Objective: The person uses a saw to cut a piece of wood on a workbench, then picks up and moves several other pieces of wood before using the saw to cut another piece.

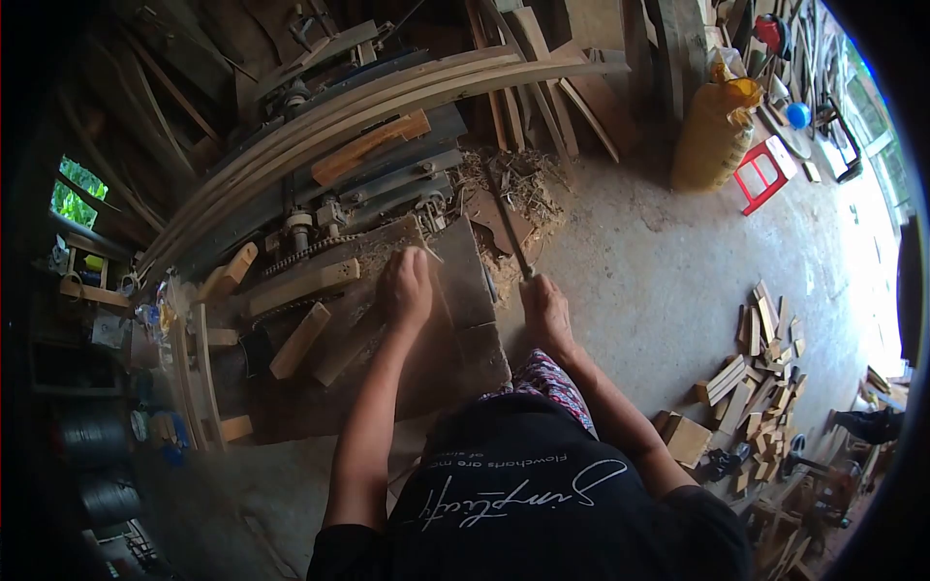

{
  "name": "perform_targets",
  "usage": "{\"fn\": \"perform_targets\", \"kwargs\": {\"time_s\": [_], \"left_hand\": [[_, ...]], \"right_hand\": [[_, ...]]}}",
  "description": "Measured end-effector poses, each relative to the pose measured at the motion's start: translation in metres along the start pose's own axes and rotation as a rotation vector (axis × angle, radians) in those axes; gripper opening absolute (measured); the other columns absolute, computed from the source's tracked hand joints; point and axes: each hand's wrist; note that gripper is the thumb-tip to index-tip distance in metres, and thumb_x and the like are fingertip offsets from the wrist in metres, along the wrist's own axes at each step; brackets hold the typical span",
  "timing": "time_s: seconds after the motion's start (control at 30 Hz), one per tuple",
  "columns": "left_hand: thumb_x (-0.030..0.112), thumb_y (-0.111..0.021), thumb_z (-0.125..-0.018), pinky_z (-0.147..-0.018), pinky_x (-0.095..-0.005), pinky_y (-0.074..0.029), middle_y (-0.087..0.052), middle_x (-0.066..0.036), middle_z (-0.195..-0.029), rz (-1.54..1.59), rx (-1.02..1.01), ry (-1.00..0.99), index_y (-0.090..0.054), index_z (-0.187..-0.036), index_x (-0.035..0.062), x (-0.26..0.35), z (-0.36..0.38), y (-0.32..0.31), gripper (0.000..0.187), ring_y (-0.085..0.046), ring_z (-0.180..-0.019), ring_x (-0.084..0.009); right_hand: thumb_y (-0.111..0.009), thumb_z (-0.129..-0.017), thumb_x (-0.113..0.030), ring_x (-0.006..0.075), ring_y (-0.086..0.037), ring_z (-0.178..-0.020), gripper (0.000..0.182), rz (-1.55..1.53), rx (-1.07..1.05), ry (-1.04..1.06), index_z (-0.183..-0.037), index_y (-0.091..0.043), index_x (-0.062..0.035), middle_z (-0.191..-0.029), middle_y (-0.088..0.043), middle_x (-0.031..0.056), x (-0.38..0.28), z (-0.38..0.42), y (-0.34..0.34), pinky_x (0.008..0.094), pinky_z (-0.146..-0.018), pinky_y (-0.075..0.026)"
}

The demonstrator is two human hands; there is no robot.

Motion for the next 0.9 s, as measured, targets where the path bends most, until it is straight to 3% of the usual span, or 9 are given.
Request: {"fn": "perform_targets", "kwargs": {"time_s": [0.23, 0.27, 0.37, 0.4, 0.63, 0.73, 0.8, 0.83, 0.9], "left_hand": [[0.028, -0.04, -0.092, -0.07, -0.0434, -0.042, -0.057, -0.013, -0.087, -0.009, 0.064, 0.06, -0.057, -0.088, 0.0082, -0.055, -0.057, -0.032, 0.026, -0.054, -0.083, -0.0339], [0.028, -0.041, -0.092, -0.07, -0.0435, -0.042, -0.055, -0.014, -0.087, -0.07, 0.107, 0.015, -0.057, -0.088, 0.0079, -0.057, -0.061, -0.033, 0.026, -0.053, -0.083, -0.034], [0.027, -0.043, -0.091, -0.07, -0.0437, -0.041, -0.051, -0.014, -0.086, -0.201, 0.167, 0.002, -0.056, -0.086, 0.0068, -0.059, -0.065, -0.034, 0.025, -0.051, -0.082, -0.0341], [0.027, -0.044, -0.09, -0.069, -0.0438, -0.04, -0.049, -0.015, -0.086, -0.269, 0.181, 0.03, -0.055, -0.085, 0.0061, -0.056, -0.067, -0.035, 0.024, -0.05, -0.081, -0.0343], [0.024, -0.043, -0.089, -0.074, -0.0462, -0.038, -0.053, -0.016, -0.096, -0.003, 0.073, 0.229, -0.054, -0.083, 0.0055, -0.077, -0.075, -0.062, 0.022, -0.05, -0.089, -0.035], [0.023, -0.043, -0.089, -0.078, -0.0482, -0.037, -0.053, -0.016, -0.099, -0.089, 0.156, 0.266, -0.054, -0.085, 0.0053, -0.07, -0.078, -0.066, 0.022, -0.049, -0.091, -0.0365], [0.024, -0.041, -0.089, -0.082, -0.0517, -0.036, -0.053, -0.016, -0.102, -0.464, 0.205, 0.272, -0.055, -0.087, 0.0055, -0.047, -0.082, -0.056, 0.023, -0.05, -0.093, -0.0366], [0.024, -0.041, -0.089, -0.082, -0.0517, -0.036, -0.053, -0.016, -0.102, -0.476, 0.2, 0.282, -0.055, -0.087, 0.0055, -0.043, -0.084, -0.056, 0.023, -0.05, -0.093, -0.0366], [0.028, -0.035, -0.091, -0.091, -0.0545, -0.03, -0.059, -0.015, -0.094, -0.724, 0.031, 0.411, -0.057, -0.1, 0.0073, -0.039, -0.086, -0.055, 0.031, -0.046, -0.108, -0.0329]], "right_hand": [[-0.048, -0.086, -0.011, 0.0385, -0.048, -0.085, 0.013, 0.151, -0.216, 0.161, -0.084, -0.05, 0.002, -0.083, -0.051, 0.0198, -0.009, -0.012, -0.019, 0.0451, -0.072, -0.041], [-0.047, -0.088, -0.018, 0.042, -0.051, -0.082, 0.018, 0.163, -0.267, 0.189, -0.09, -0.049, 0.0, -0.093, -0.051, 0.0224, -0.01, -0.016, -0.018, 0.0487, -0.072, -0.043], [-0.046, -0.089, -0.021, 0.0427, -0.054, -0.081, 0.02, 0.208, -0.371, 0.012, -0.096, -0.047, -0.0031, -0.094, -0.051, 0.0224, -0.026, -0.029, -0.019, 0.0495, -0.068, -0.045], [-0.046, -0.09, -0.024, 0.0431, -0.057, -0.08, 0.021, 0.233, -0.353, 0.047, -0.1, -0.045, -0.0057, -0.093, -0.052, 0.023, -0.027, -0.033, -0.021, 0.0504, -0.065, -0.046], [-0.045, -0.089, -0.023, 0.041, -0.059, -0.078, 0.022, 0.27, -0.436, 0.141, -0.1, -0.046, -0.0049, -0.089, -0.058, 0.0229, -0.026, -0.07, -0.031, 0.0485, -0.065, -0.048], [-0.045, -0.088, -0.021, 0.0395, -0.06, -0.078, 0.023, 0.246, -0.508, 0.131, -0.102, -0.045, -0.0032, -0.091, -0.058, 0.0232, -0.018, -0.083, -0.037, 0.0479, -0.064, -0.049], [-0.045, -0.089, -0.023, 0.0406, -0.059, -0.076, 0.022, 0.224, -0.486, 0.138, -0.099, -0.045, -0.0035, -0.087, -0.058, 0.0221, -0.017, -0.089, -0.041, 0.0482, -0.063, -0.048], [-0.045, -0.09, -0.025, 0.0417, -0.058, -0.075, 0.022, 0.209, -0.452, 0.149, -0.096, -0.045, -0.0039, -0.082, -0.058, 0.021, -0.02, -0.092, -0.043, 0.0486, -0.062, -0.047], [-0.045, -0.09, -0.024, 0.0396, -0.06, -0.075, 0.021, 0.23, -0.502, 0.154, -0.095, -0.046, -0.0038, -0.082, -0.059, 0.0203, -0.019, -0.097, -0.047, 0.048, -0.062, -0.048]]}}
Point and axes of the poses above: each hand's wrist, its own z-axis away from the middle knuckle, its own y-axis out of the back of the hand, x = y × z
